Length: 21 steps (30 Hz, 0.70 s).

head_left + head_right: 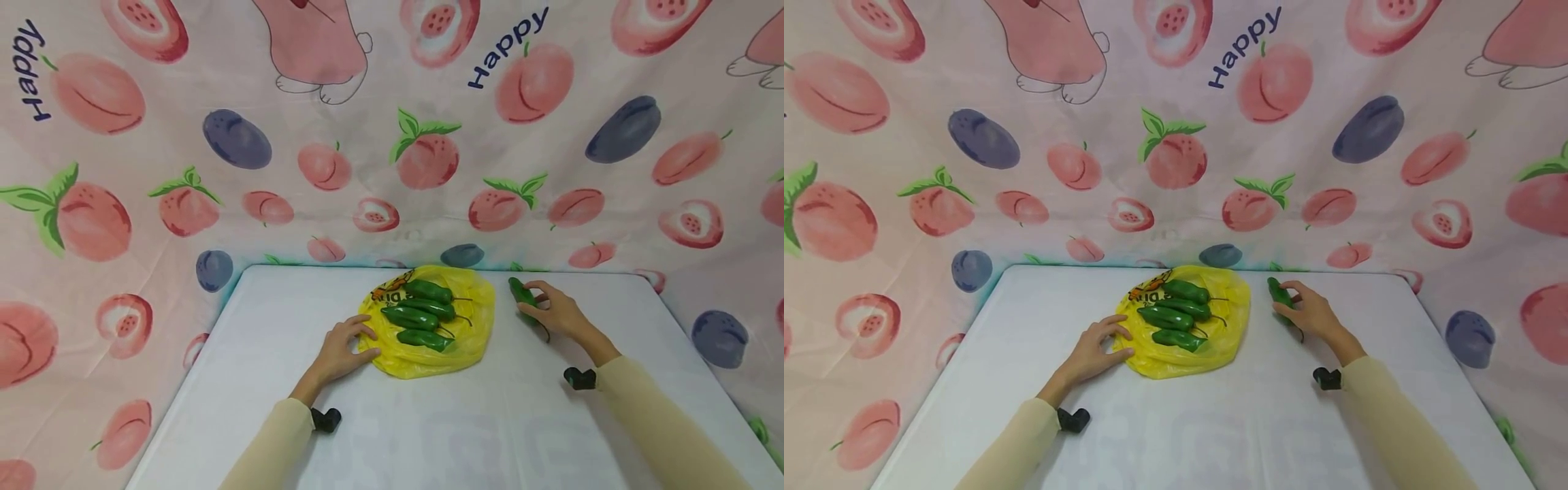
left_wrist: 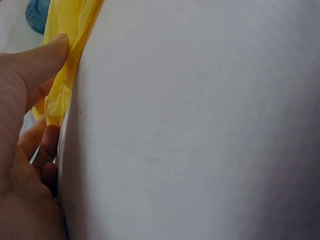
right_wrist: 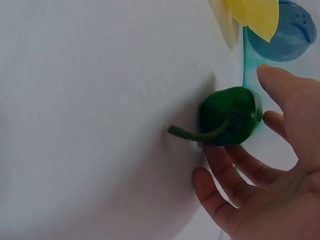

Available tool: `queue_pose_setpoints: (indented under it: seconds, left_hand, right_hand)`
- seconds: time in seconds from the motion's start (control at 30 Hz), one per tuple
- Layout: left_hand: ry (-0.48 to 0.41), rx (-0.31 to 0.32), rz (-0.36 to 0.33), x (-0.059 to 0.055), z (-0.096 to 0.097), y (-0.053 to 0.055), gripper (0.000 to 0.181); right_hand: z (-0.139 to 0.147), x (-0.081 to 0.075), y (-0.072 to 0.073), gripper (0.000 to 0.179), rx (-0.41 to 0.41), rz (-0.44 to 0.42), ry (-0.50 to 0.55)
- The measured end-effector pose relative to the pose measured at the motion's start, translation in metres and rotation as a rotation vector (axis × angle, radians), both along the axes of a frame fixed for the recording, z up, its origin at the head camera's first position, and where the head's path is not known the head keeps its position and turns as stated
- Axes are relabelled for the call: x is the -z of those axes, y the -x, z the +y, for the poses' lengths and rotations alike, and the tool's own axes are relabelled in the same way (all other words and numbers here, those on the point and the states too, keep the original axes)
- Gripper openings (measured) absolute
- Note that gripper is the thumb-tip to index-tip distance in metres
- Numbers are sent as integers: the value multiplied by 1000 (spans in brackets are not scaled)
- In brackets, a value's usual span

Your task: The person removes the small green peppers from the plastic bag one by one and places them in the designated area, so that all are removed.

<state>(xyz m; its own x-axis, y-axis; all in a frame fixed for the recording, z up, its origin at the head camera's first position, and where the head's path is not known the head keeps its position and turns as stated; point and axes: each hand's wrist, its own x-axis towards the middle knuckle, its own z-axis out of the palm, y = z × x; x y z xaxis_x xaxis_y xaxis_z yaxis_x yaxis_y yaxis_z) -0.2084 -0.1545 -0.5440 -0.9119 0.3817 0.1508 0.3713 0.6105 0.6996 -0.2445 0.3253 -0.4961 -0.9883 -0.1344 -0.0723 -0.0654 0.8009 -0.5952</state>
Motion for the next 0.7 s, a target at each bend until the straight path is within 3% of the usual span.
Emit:
queue_pose_setpoints:
  seconds: [0.2,0.7]
  left_hand:
    - [1,1,35,1,0,1,20]
    - [1,-4,5,-1,1,0,21]
  right_hand:
    - [5,-9,1,66,-68,14,-62]
    - [13,-26,2,72,-157,58,-112]
